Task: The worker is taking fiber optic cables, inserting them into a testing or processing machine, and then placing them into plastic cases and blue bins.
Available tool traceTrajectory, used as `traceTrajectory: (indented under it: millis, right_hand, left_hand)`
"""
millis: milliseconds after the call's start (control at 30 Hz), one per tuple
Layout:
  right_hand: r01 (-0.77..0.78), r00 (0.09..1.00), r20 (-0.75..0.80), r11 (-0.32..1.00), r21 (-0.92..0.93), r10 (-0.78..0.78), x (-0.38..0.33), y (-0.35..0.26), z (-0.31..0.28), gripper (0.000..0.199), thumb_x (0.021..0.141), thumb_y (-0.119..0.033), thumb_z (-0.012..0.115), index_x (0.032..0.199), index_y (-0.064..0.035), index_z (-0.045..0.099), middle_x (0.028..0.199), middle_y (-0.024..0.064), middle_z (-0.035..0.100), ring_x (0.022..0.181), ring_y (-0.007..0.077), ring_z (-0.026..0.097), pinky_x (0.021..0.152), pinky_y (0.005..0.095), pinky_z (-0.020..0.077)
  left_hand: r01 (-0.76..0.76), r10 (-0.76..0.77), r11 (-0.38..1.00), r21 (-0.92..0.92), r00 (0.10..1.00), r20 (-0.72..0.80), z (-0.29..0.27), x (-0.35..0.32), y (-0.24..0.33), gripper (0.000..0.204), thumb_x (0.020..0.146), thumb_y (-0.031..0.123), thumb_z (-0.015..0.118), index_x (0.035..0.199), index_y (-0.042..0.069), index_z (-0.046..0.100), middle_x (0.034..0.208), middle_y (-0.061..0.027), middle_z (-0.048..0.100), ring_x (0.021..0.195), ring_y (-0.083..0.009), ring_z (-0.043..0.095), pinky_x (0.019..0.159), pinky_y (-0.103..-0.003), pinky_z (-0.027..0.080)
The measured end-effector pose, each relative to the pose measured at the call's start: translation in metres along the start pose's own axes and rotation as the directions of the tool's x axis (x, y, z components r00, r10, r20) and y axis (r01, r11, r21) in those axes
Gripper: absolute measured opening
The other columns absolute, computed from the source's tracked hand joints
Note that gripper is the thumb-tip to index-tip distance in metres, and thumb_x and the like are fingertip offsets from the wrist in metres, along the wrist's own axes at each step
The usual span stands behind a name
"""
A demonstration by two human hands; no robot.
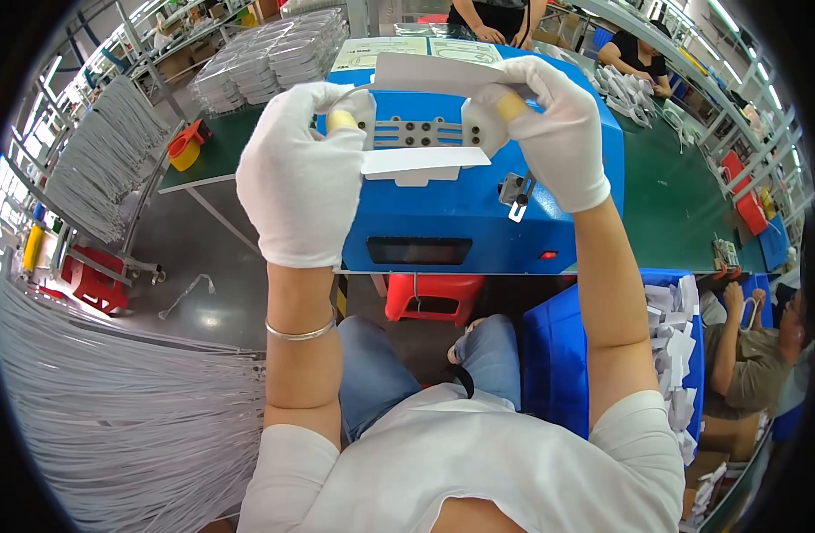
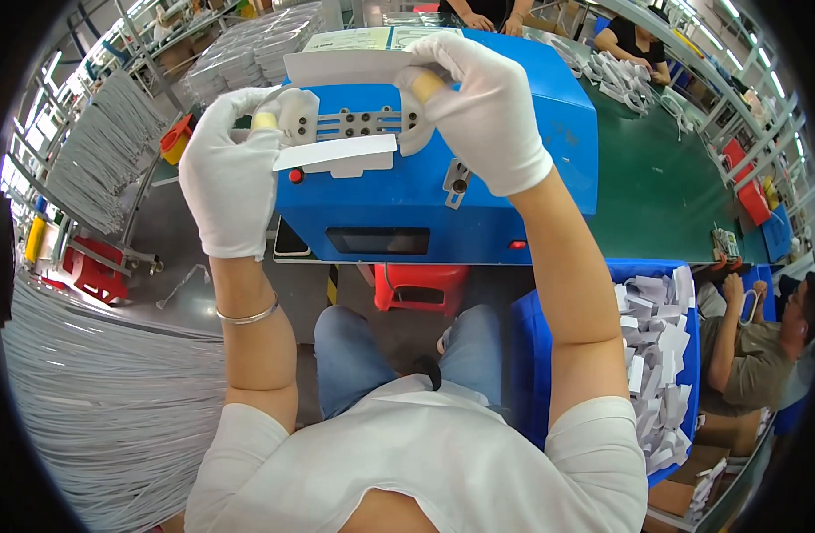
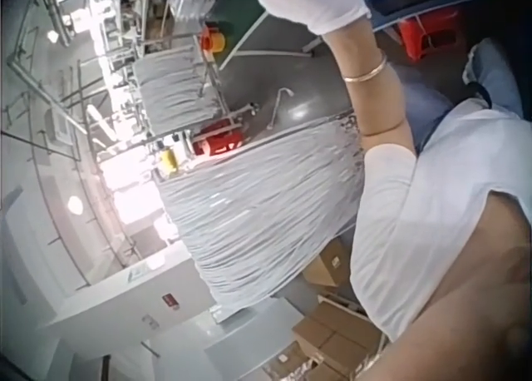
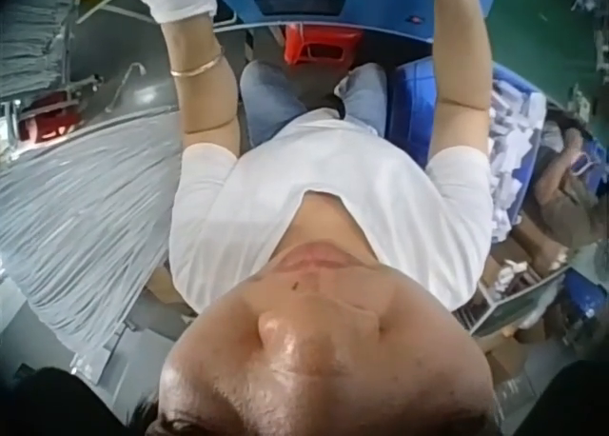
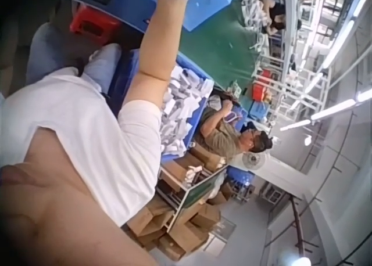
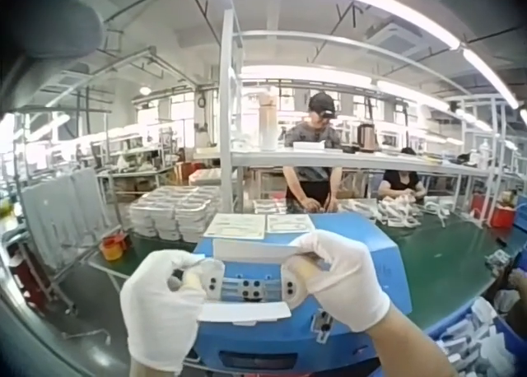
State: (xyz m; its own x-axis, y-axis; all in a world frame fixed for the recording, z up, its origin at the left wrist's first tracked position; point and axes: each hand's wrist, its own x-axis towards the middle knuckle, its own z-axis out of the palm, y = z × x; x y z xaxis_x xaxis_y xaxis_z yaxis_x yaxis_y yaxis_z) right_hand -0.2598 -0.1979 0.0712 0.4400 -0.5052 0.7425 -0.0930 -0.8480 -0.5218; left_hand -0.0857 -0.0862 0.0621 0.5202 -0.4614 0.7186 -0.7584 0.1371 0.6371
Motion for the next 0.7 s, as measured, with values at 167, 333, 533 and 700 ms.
traceTrajectory:
  millis: [167, 333, 533, 700]
  right_hand:
    - [0.02, 0.999, -0.027, 0.996, 0.091, -0.018, -0.002, 0.004, 0.005, 0.017, 0.086, -0.005, 0.062, 0.101, 0.002, 0.063, 0.087, 0.0042, 0.066, 0.082, 0.0095, 0.06, 0.079, 0.0219, 0.048]
    - [-0.278, 0.958, 0.143, 0.931, 0.237, 0.25, -0.003, -0.002, -0.004, 0.02, 0.087, -0.009, 0.062, 0.104, 0.0013, 0.062, 0.097, 0.0061, 0.065, 0.091, 0.0116, 0.059, 0.086, 0.0239, 0.0447]
    - [-0.159, 0.987, 0.044, 0.976, 0.147, 0.154, -0.028, 0.001, 0.003, 0.029, 0.088, -0.018, 0.063, 0.108, 0.002, 0.06, 0.11, 0.0074, 0.06, 0.093, 0.0146, 0.058, 0.086, 0.026, 0.0449]
    - [-0.125, 0.963, 0.251, 0.987, 0.101, 0.096, -0.008, 0.009, -0.018, 0.036, 0.09, -0.026, 0.06, 0.115, -0.0002, 0.058, 0.109, 0.0078, 0.06, 0.101, 0.0143, 0.055, 0.092, 0.0278, 0.0417]
  left_hand:
    - [0.075, -0.074, 0.995, -0.072, 0.997, 0.018, 0.004, 0.007, -0.019, 0.012, 0.078, 0.013, 0.069, 0.087, 0.005, 0.069, 0.077, -0.0048, 0.063, 0.058, -0.0099, 0.053, 0.056, -0.023, 0.043]
    - [0.346, -0.25, 0.865, -0.363, 0.925, 0.285, -0.002, 0.01, -0.03, 0.025, 0.086, 0.025, 0.065, 0.096, 0.002, 0.068, 0.089, -0.0029, 0.063, 0.067, -0.0059, 0.056, 0.053, -0.019, 0.043]
    - [0.227, -0.2, 0.804, -0.549, 0.974, 0.11, 0.01, -0.024, -0.039, 0.023, 0.093, 0.017, 0.056, 0.105, 0.001, 0.065, 0.114, -0.0082, 0.061, 0.089, -0.008, 0.058, 0.061, -0.019, 0.049]
    - [0.134, -0.087, 0.878, -0.459, 0.989, 0.121, 0.009, -0.03, -0.047, 0.028, 0.094, 0.022, 0.054, 0.109, 0.0, 0.061, 0.105, -0.0065, 0.062, 0.079, -0.0065, 0.056, 0.062, -0.02, 0.049]
